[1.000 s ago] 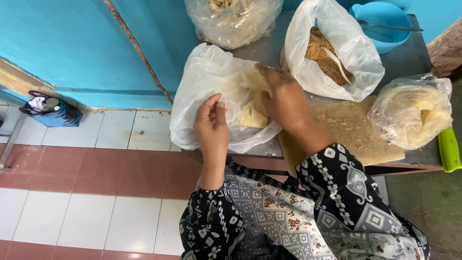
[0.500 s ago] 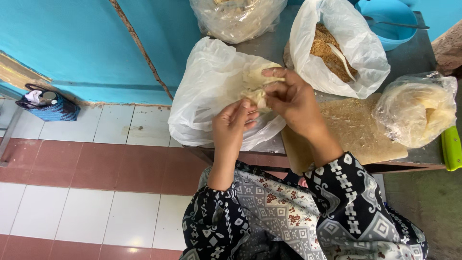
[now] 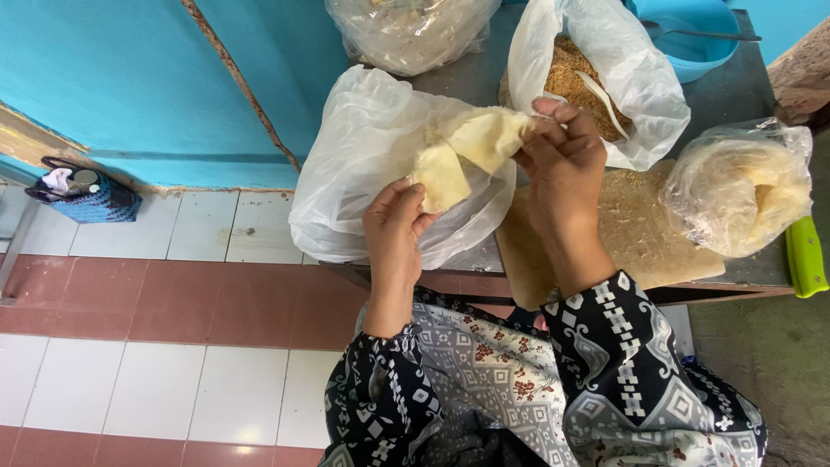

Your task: The person sits at a small table and folds square pastry wrappers around a spoonful of brown filling, pinching the edges closed by hand. The finished rolled pastries are placed into a plastic bag, and the person repeats the wrapping cycle with new wrappers.

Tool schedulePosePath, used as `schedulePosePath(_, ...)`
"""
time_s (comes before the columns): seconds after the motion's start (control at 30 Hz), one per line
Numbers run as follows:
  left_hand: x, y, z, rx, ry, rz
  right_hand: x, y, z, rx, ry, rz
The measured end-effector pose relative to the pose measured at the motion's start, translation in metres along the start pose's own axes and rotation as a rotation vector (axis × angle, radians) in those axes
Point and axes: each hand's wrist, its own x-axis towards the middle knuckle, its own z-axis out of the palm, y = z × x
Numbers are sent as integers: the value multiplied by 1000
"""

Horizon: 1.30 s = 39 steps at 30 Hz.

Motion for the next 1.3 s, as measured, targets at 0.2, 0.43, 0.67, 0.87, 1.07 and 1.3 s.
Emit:
schedulePosePath(0.2,-2,4,-4,-127,56,115,-3,4,20,-603,-279,-316)
schedulePosePath(0.43,-11,7,13,-59,-91,89,-28,-14,45,-702,-498,-364)
schedulePosePath(0.67,-14,13,18,-130,-116,10,-29,-12,49,-502,-542,-135)
schedulePosePath(0.87,-13,13,18,-55,-127,64,-30,-9,34,-145,-530,93)
schedulePosePath(1.07,-19,9,20,74,-229,199,-28,-8,30,-336,-440,6)
schedulePosePath(1.3,-15,-2,16,170,-193,268,-24,-3,23,-249,-265,83)
